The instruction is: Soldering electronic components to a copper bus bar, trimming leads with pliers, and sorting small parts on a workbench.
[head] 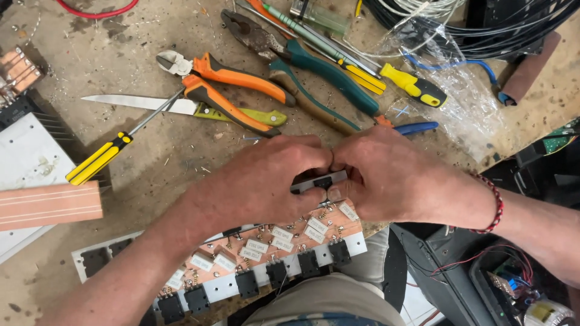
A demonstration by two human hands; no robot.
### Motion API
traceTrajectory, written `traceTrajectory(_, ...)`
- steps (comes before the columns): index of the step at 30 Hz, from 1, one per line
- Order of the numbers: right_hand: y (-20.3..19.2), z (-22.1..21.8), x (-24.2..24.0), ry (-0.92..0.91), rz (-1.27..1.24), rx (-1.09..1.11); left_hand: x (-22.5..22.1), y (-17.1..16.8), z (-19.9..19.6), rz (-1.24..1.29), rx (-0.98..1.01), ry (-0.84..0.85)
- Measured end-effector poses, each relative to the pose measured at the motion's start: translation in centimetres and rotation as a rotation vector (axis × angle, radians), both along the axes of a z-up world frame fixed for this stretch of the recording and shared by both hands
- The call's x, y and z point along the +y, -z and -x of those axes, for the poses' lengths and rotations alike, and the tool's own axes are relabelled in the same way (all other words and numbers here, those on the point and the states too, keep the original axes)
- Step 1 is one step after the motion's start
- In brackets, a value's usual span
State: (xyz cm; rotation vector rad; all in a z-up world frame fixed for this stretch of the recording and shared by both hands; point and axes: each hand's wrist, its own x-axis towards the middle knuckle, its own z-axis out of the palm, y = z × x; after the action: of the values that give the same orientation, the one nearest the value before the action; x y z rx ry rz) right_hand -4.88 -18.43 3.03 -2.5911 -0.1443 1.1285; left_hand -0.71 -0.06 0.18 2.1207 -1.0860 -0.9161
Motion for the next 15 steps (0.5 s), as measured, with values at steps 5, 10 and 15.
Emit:
traceTrajectory(5,1.1,0.4,-0.4,-0.093,-0.04,-0.115,0.1,-0.4,0.2,0.003,0.019,-0.009)
traceTrajectory(10,2.2,0.9,-0.6,-0.165,-0.051,-0.23,0.1,0.1,0.4,0.034,0.017,-0.012)
traceTrajectory(15,-1.5,-0.5,0.7,-0.071,-0.015,0.034,-0.1,0.4,0.1,0.069,-0.02,0.014)
